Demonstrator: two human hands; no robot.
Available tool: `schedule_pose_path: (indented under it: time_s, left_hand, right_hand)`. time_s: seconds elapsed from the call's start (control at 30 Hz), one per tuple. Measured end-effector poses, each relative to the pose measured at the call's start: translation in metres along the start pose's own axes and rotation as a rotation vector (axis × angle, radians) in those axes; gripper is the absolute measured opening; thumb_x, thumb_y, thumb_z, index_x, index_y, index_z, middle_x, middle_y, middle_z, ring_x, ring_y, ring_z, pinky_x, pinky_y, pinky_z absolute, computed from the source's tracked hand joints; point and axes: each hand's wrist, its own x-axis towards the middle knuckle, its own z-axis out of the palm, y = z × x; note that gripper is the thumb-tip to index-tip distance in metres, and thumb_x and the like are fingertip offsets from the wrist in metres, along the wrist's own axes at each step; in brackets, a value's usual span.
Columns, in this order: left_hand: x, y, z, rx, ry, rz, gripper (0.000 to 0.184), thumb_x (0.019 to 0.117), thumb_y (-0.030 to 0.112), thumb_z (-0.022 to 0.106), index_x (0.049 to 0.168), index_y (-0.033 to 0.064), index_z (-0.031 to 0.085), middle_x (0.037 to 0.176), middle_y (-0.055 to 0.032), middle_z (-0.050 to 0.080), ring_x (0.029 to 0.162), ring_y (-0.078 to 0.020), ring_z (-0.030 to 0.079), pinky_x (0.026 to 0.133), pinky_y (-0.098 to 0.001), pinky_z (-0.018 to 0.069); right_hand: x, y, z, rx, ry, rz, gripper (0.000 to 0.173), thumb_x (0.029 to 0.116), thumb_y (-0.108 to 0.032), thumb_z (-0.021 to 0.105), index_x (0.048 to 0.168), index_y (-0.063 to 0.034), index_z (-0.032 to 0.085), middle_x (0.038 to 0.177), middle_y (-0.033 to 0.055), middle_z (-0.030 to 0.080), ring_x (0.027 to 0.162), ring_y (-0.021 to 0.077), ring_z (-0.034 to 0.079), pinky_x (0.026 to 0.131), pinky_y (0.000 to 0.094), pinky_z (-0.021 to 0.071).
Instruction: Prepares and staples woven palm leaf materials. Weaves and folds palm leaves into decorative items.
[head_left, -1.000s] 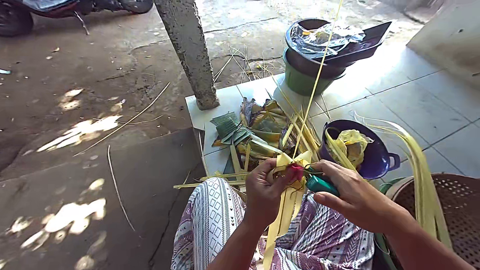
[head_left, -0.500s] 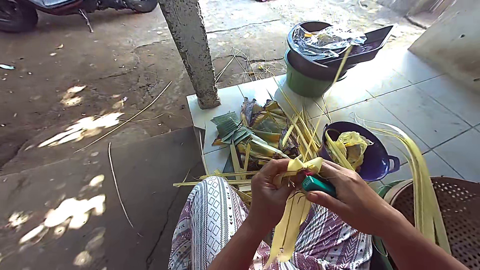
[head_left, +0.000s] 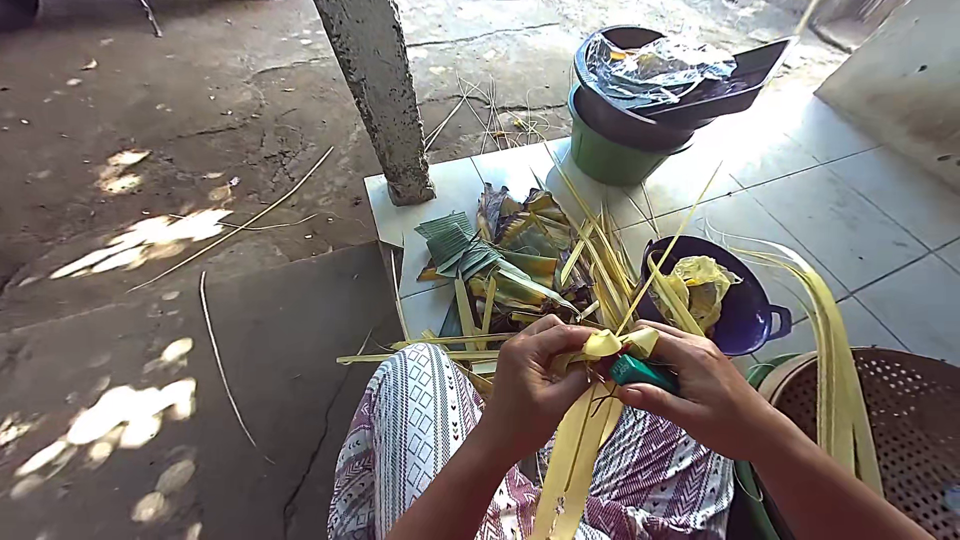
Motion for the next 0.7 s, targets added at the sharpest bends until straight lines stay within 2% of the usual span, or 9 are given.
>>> schedule_pose_path:
  time_s: [0.13, 0.3, 0.43, 0.47, 0.53, 0.6, 0.7]
  left_hand:
    - [-0.002, -0.001, 0.001, 0.013, -0.018, 0.004, 0.017, 0.0874, -0.001, 0.065, 0.101, 0.0015, 0.075, 0.09, 0.0025, 0.066, 0.086, -0.0001, 0.065, 0.079, -0.0173, 0.0567]
    - [-0.003, -0.005, -0.001, 0.046, -0.047, 0.025, 0.017, 0.0879, -0.002, 0.067, 0.103, -0.0004, 0.075, 0.094, -0.001, 0.069, 0.089, -0.0024, 0.067, 0.081, -0.0184, 0.0573]
    - [-0.005, -0.008, -0.002, 0.075, -0.048, -0.006, 0.017, 0.0877, -0.001, 0.067, 0.103, -0.0001, 0.075, 0.091, -0.0003, 0.067, 0.086, -0.002, 0.066, 0.079, -0.018, 0.0574]
    - [-0.004, -0.008, -0.002, 0.071, -0.038, -0.039, 0.017, 0.0871, -0.001, 0.067, 0.103, 0.0004, 0.075, 0.09, 0.0002, 0.066, 0.085, -0.0019, 0.066, 0.079, -0.0183, 0.0574]
    - [-0.003, -0.01, -0.001, 0.031, 0.008, -0.128, 0.015, 0.0865, -0.001, 0.068, 0.1, 0.0008, 0.074, 0.088, 0.0003, 0.065, 0.083, -0.0029, 0.066, 0.078, -0.0198, 0.0577]
    - [0.001, -0.01, -0.001, -0.035, 0.073, -0.208, 0.012, 0.088, -0.001, 0.066, 0.098, 0.0011, 0.073, 0.088, -0.0001, 0.066, 0.082, -0.0045, 0.066, 0.078, -0.023, 0.0581]
    - [0.007, -0.005, -0.005, -0.188, 0.178, -0.287, 0.016, 0.0906, -0.004, 0.057, 0.099, 0.0016, 0.069, 0.087, -0.0008, 0.071, 0.082, -0.0062, 0.069, 0.081, -0.0261, 0.0592]
  right_hand:
    - [-0.001, 0.001, 0.001, 0.021, -0.011, 0.019, 0.055, 0.0965, -0.063, 0.055, 0.104, -0.0108, 0.071, 0.095, -0.0068, 0.066, 0.088, -0.0115, 0.059, 0.076, 0.0075, 0.0487]
    - [-0.003, 0.008, 0.006, 0.032, 0.005, 0.018, 0.05, 0.0977, -0.058, 0.056, 0.096, -0.0097, 0.07, 0.085, -0.0077, 0.062, 0.08, -0.012, 0.055, 0.069, 0.0066, 0.0457]
    - [-0.004, 0.012, 0.012, 0.057, 0.002, 0.057, 0.048, 0.0977, -0.055, 0.057, 0.091, -0.0089, 0.07, 0.081, -0.008, 0.061, 0.072, -0.0119, 0.054, 0.064, 0.0071, 0.0449]
    - [-0.003, 0.011, 0.01, 0.069, -0.031, 0.09, 0.05, 0.0977, -0.057, 0.056, 0.092, -0.0097, 0.07, 0.081, -0.0093, 0.061, 0.071, -0.012, 0.054, 0.064, 0.0073, 0.0453]
    - [0.001, 0.008, 0.002, 0.101, -0.146, 0.179, 0.056, 0.0975, -0.063, 0.051, 0.104, -0.0113, 0.071, 0.086, -0.0115, 0.062, 0.073, -0.012, 0.054, 0.065, 0.0082, 0.0467]
    - [0.005, 0.008, -0.007, 0.182, -0.238, 0.266, 0.066, 0.095, -0.072, 0.046, 0.112, -0.0116, 0.066, 0.085, -0.0118, 0.06, 0.071, -0.0091, 0.054, 0.064, 0.0114, 0.0472]
    - [0.005, 0.02, -0.009, 0.474, -0.174, 0.347, 0.062, 0.091, -0.074, 0.053, 0.111, -0.0154, 0.061, 0.08, -0.0131, 0.06, 0.064, -0.0045, 0.056, 0.058, 0.0132, 0.0486]
